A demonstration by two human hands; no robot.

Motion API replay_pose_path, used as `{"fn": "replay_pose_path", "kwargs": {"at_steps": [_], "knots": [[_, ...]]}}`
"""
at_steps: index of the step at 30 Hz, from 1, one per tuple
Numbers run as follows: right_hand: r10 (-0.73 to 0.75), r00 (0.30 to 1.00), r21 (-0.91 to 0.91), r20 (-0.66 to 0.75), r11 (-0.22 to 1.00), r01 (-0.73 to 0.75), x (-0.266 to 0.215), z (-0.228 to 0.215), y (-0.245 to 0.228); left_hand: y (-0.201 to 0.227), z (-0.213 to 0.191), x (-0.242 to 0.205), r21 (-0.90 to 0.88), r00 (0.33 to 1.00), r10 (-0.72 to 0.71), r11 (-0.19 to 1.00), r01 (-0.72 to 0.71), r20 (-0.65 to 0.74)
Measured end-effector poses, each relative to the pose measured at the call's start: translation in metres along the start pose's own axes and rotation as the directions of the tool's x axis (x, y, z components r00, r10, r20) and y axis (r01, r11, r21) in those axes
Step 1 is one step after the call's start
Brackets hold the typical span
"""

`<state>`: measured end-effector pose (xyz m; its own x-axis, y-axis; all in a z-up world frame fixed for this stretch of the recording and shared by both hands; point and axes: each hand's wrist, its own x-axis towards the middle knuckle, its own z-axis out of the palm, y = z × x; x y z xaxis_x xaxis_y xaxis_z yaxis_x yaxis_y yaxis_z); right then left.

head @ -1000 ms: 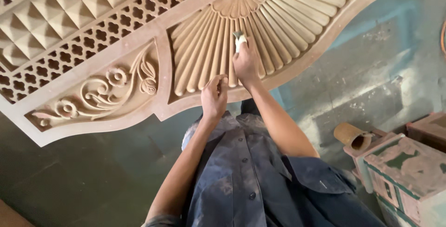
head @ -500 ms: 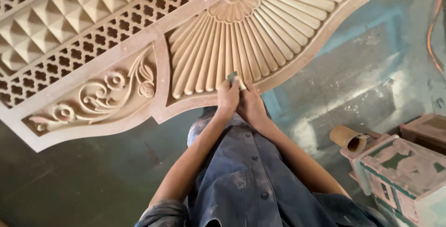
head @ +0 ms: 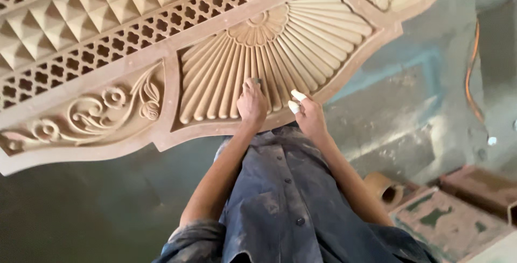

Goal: The person sands a large carved wooden panel with a sanding block, focusing on the central fan-shaped relief and surrounding lattice patterns. The person uses both hands to apply pressure and smooth the surface.

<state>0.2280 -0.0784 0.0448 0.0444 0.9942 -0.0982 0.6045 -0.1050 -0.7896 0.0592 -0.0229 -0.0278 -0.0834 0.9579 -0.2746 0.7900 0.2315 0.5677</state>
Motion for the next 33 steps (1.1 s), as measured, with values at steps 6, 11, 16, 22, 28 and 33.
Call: {"fn": "replay_pose_path", "kwargs": {"at_steps": [6,11,16,22,28,33], "knots": [[-0.047,0.977,0.036,0.209,0.999,0.04,0.032,-0.02,0.028,0.006,0.016,-0.031,0.407,0.946,0.263,0.898,-0.168,-0.19],[-0.246,0.917,-0.064,0.313,0.958,0.279,0.083,-0.031,0.041,0.022,0.023,-0.018,0.201,0.931,-0.057,0.97,0.137,-0.36],[-0.241,0.914,-0.074,0.325,0.957,0.279,0.112,-0.043,0.057,0.039,0.027,-0.003,0.132,0.896,-0.143,0.967,0.217,-0.42],[-0.483,0.84,-0.099,0.248,0.85,0.518,0.14,-0.031,0.076,0.035,0.026,-0.008,0.195,0.93,-0.128,0.96,0.204,-0.344],[-0.509,0.833,-0.165,0.217,0.821,0.546,0.132,-0.031,0.071,0.027,0.028,-0.011,0.155,0.968,-0.049,0.984,0.089,-0.245],[-0.538,0.817,-0.193,0.208,0.796,0.573,0.14,-0.023,0.062,0.018,0.02,0.014,0.153,0.942,0.043,0.988,0.009,-0.333]]}}
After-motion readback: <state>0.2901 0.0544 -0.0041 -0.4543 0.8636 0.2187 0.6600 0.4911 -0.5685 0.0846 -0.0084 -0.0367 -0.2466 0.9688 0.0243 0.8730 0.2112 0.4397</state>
